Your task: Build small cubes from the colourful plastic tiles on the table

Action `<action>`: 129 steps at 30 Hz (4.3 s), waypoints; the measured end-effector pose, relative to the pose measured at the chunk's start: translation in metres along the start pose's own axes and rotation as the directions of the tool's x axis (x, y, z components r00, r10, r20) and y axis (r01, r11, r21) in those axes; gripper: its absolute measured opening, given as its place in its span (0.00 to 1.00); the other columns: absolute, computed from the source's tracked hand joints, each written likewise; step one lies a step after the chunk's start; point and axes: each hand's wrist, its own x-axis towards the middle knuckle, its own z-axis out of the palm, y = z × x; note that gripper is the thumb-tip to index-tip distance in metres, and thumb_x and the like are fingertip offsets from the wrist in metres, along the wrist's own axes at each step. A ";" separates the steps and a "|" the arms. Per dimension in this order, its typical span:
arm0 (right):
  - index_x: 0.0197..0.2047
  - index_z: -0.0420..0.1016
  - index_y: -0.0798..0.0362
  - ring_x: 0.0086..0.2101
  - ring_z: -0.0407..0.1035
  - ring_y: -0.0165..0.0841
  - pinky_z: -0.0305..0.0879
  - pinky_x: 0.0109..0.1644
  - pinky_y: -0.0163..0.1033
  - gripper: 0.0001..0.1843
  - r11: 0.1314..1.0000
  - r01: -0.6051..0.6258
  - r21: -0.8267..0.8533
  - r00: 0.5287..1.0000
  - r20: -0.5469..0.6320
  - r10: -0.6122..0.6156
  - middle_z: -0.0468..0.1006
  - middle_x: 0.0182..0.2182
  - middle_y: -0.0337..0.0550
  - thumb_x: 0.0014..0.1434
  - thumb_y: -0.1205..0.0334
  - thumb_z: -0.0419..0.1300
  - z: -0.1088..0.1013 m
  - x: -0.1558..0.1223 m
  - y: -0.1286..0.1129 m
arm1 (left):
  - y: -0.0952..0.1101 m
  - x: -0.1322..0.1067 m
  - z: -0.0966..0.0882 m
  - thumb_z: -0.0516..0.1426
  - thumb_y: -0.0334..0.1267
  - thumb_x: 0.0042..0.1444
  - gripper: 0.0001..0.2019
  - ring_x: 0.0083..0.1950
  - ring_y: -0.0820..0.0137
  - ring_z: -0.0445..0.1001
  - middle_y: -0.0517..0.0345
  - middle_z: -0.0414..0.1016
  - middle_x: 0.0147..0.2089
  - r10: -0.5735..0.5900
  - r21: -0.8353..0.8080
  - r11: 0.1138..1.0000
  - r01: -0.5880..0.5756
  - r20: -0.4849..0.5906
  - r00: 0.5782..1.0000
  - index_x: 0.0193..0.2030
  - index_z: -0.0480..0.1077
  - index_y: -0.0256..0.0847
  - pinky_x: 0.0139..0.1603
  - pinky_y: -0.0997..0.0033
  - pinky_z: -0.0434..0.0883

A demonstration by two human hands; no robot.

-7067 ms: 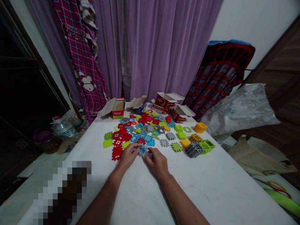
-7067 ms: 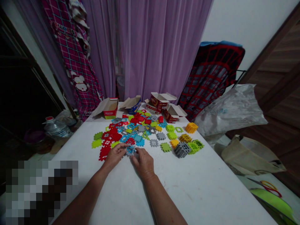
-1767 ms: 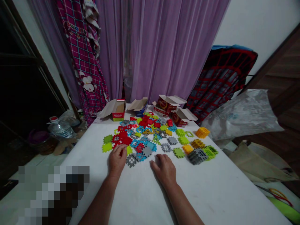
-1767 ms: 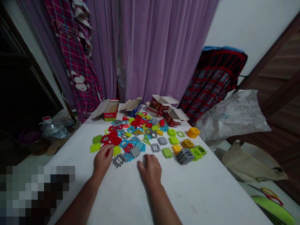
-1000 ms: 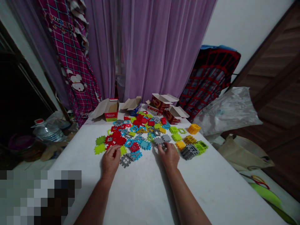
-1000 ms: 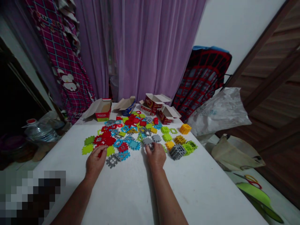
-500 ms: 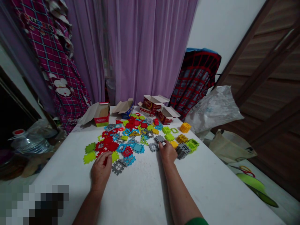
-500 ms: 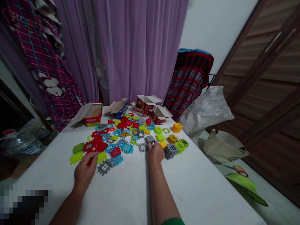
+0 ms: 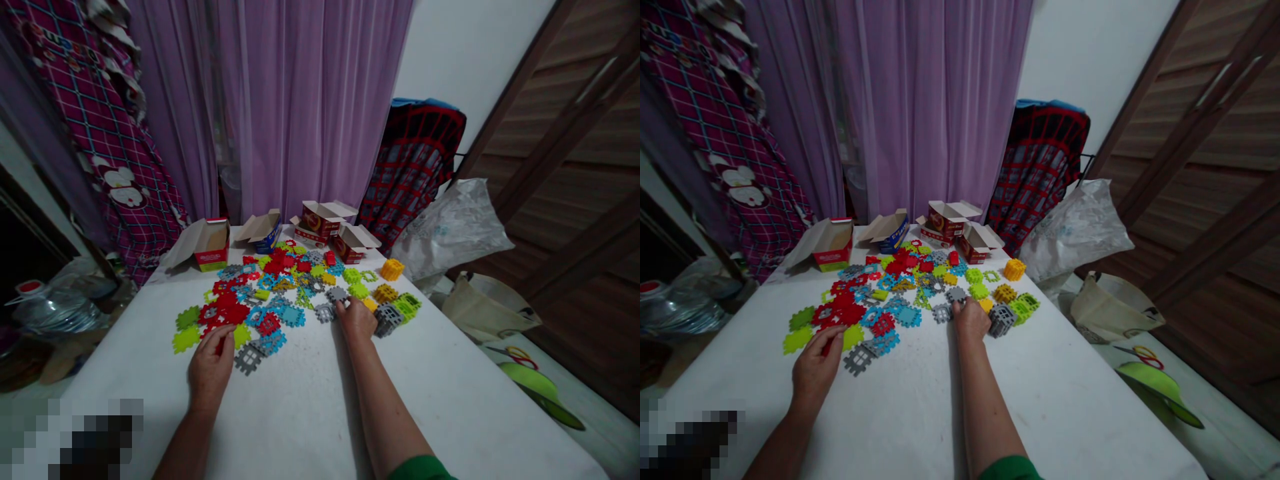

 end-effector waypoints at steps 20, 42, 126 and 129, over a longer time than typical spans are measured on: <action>0.38 0.80 0.49 0.38 0.76 0.30 0.60 0.39 0.30 0.14 0.756 0.643 0.119 0.739 0.164 -0.654 0.83 0.37 0.41 0.65 0.61 0.53 0.025 -0.098 -0.011 | 0.011 0.000 -0.002 0.52 0.42 0.61 0.13 0.42 0.66 0.79 0.55 0.82 0.40 0.252 0.070 0.965 -0.255 0.041 0.967 0.38 0.78 0.44 0.49 0.66 0.74; 0.32 0.80 0.51 0.24 0.68 0.30 0.61 0.32 0.33 0.19 0.560 0.525 0.641 0.748 -0.034 -0.663 0.77 0.22 0.38 0.61 0.51 0.52 0.039 -0.055 0.048 | 0.065 0.028 0.030 0.56 0.44 0.61 0.18 0.63 0.57 0.69 0.50 0.73 0.63 0.019 0.352 0.917 -0.190 0.436 0.900 0.57 0.74 0.47 0.64 0.52 0.63; 0.42 0.78 0.52 0.26 0.74 0.30 0.68 0.32 0.32 0.15 0.514 0.586 0.627 0.789 -0.296 -0.539 0.81 0.27 0.40 0.62 0.58 0.51 0.051 -0.049 0.037 | 0.116 -0.002 0.052 0.66 0.50 0.44 0.24 0.26 0.74 0.72 0.63 0.74 0.27 -0.189 -0.169 0.690 0.704 0.897 0.401 0.44 0.68 0.40 0.20 0.80 0.57; 0.38 0.77 0.51 0.25 0.74 0.30 0.68 0.32 0.32 0.14 0.521 0.540 0.662 0.826 -0.298 -0.478 0.80 0.26 0.39 0.62 0.56 0.52 0.048 -0.048 0.040 | 0.123 -0.010 0.059 0.66 0.52 0.44 0.22 0.25 0.76 0.71 0.63 0.73 0.27 -0.205 -0.161 0.659 0.735 0.902 0.381 0.40 0.68 0.40 0.20 0.79 0.58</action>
